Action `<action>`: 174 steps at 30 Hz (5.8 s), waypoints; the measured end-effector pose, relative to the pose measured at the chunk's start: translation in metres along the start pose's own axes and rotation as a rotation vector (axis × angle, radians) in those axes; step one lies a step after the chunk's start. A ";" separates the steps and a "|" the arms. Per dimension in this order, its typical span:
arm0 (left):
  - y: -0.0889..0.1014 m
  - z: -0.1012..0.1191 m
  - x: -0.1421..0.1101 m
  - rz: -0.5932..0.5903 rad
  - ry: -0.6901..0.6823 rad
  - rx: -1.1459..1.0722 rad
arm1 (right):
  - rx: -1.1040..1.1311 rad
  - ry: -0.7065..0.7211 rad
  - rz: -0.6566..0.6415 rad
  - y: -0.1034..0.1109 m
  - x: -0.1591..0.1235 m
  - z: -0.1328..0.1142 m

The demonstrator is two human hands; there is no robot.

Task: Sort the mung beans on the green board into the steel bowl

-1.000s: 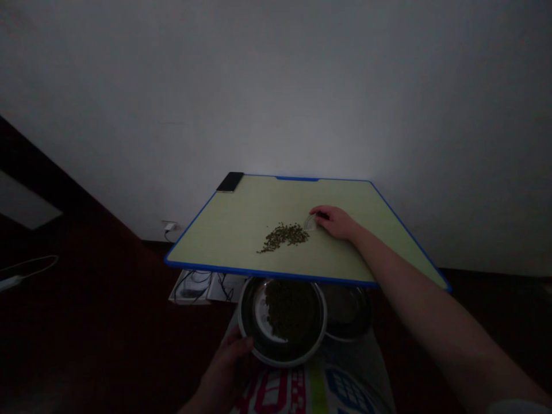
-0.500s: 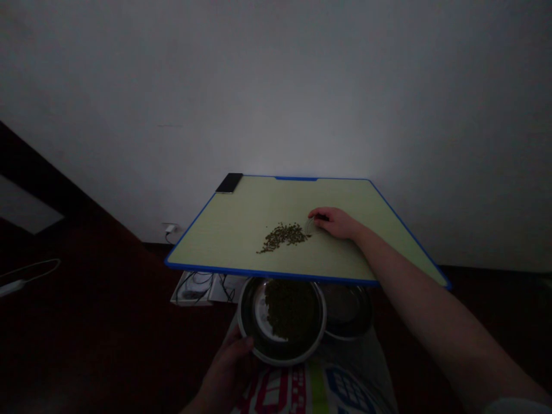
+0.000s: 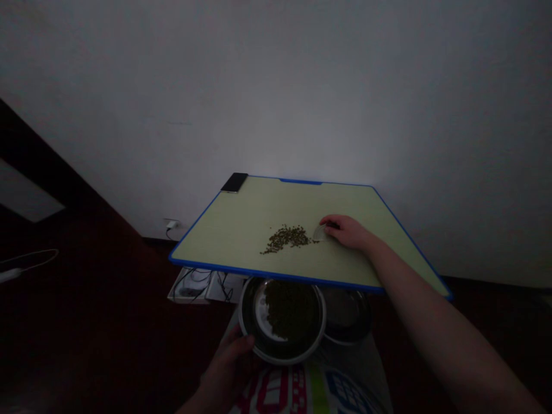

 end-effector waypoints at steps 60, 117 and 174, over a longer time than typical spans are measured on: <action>0.004 -0.002 0.004 -0.048 -0.005 0.011 | 0.077 0.084 0.080 -0.003 -0.008 0.003; 0.001 0.002 0.002 -0.031 -0.005 0.020 | 0.184 0.141 0.087 0.001 -0.007 0.003; -0.001 0.001 -0.001 0.002 0.014 0.028 | 0.124 0.163 0.061 -0.011 -0.009 -0.014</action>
Point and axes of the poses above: each hand's wrist, its own x-axis towards the middle knuckle, its own y-axis out of the back of the hand, z = x × y, the point moved 5 cm from there along x, towards the middle knuckle, and after that the axes turned 12 degrees about x, right-handed, at the moved point
